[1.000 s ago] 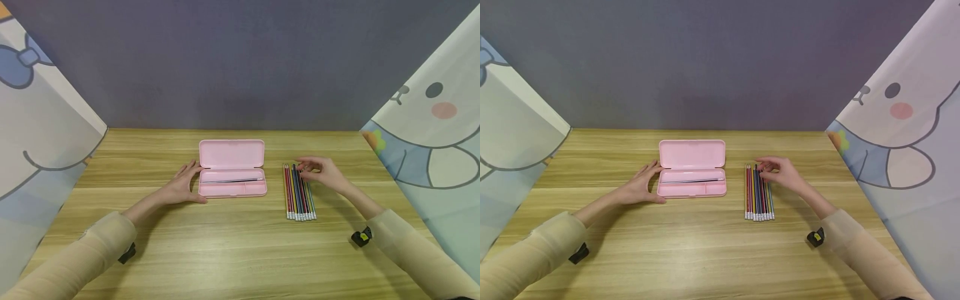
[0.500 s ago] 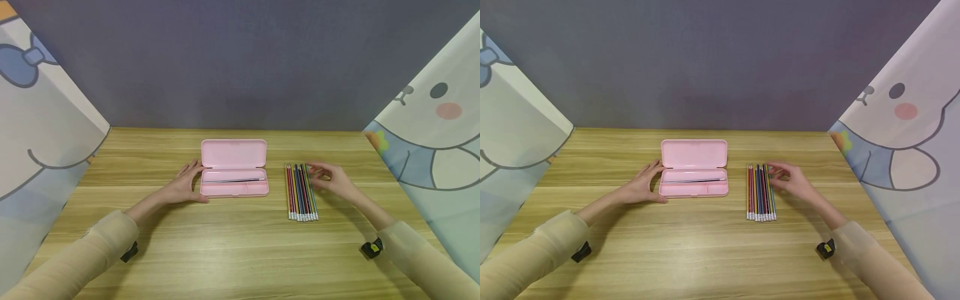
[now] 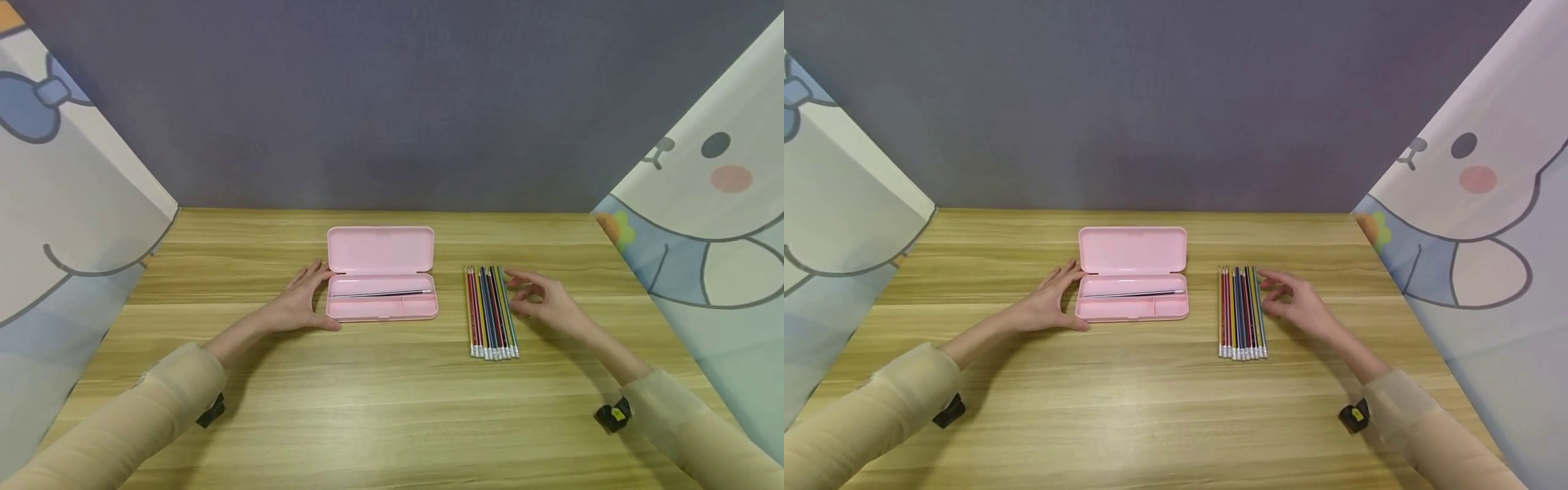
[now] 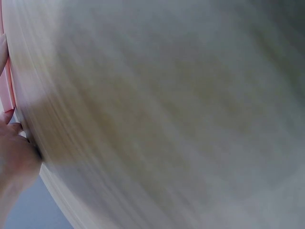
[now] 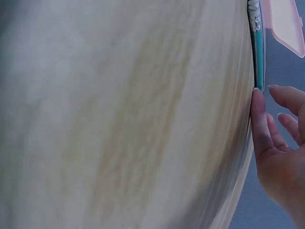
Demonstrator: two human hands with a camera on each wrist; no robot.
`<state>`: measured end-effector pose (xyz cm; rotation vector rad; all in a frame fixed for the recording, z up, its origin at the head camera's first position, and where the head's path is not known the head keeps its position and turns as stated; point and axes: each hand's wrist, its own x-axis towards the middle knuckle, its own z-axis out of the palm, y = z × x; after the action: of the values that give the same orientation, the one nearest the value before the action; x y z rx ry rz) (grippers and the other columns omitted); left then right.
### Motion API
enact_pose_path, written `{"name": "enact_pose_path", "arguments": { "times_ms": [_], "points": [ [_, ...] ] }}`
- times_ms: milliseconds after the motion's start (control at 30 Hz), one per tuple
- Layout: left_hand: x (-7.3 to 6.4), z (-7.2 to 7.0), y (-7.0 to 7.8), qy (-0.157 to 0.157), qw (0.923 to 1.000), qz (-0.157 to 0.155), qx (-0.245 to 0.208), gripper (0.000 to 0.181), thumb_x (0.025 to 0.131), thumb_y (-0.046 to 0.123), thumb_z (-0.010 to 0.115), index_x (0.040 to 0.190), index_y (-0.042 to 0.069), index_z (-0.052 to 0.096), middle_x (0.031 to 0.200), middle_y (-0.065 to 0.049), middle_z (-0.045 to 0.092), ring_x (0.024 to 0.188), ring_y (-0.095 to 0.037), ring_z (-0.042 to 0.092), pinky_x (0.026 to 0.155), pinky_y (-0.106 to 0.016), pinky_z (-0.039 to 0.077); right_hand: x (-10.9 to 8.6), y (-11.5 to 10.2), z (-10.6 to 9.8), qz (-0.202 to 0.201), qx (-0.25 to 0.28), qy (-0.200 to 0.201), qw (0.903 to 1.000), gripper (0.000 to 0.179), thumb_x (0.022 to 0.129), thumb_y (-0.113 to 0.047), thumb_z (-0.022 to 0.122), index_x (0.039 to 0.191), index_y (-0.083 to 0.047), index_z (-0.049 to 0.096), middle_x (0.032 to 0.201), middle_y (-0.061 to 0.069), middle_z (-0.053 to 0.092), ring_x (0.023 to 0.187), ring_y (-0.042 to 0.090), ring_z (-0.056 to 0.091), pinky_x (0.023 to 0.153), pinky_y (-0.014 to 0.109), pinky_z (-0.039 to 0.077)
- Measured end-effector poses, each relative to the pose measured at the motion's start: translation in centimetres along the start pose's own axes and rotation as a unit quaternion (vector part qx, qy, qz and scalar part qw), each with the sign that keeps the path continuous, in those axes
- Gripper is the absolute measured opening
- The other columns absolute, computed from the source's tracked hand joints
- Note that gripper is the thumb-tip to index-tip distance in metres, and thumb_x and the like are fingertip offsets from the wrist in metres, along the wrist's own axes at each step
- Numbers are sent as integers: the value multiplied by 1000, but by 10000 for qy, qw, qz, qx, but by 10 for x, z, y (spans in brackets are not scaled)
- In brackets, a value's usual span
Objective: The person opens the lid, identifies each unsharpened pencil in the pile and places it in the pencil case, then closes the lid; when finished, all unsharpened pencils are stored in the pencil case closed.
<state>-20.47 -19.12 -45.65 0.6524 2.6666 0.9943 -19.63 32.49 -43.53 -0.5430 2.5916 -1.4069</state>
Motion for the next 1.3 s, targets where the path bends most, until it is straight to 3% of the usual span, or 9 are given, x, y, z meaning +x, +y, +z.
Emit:
{"name": "enact_pose_path", "arguments": {
  "times_ms": [233, 500, 1000, 1300],
  "points": [
    [0, -1, 0, -28, 10000, 22, 4, 106, 71, 48, 93, 155, 14, 38, 172, -22, 17, 162, -41, -1, 130, -63, -2, -2, 0, 1, 34, -35, 18, 10000, 65, 92, 2, 73, 151, 3, 45, 135, 30, 58, 94, 5, 67, 74, 27, 65],
    [0, 0, 0, -18, 10000, 58, -3, 107, 71, 48, 92, 155, 13, 37, 172, -21, 18, 162, -41, -1, 131, -62, -3, -3, -5, 3, 181, -423, -15, 9989, 71, 88, 0, 77, 151, 6, 45, 140, 32, 58, 88, 2, 67, 73, 20, 61],
    [0, 0, 1, -49, 10000, 9, -26, 106, 72, 48, 91, 156, 14, 36, 172, -23, 13, 162, -42, -2, 130, -63, -3, -2, -16, 5, 638, -747, -18, 9952, 75, 84, 8, 74, 152, 7, 41, 141, 33, 57, 80, 10, 71, 72, 19, 60],
    [-1, -1, 1, -46, 10000, 25, -16, 106, 72, 48, 92, 156, 15, 37, 172, -22, 14, 162, -41, -2, 130, -63, -3, 2, -24, 7, 922, -1236, 133, 9879, 77, 81, 2, 80, 149, 9, 44, 136, 32, 60, 82, 1, 66, 72, 14, 55]
  ]
}}
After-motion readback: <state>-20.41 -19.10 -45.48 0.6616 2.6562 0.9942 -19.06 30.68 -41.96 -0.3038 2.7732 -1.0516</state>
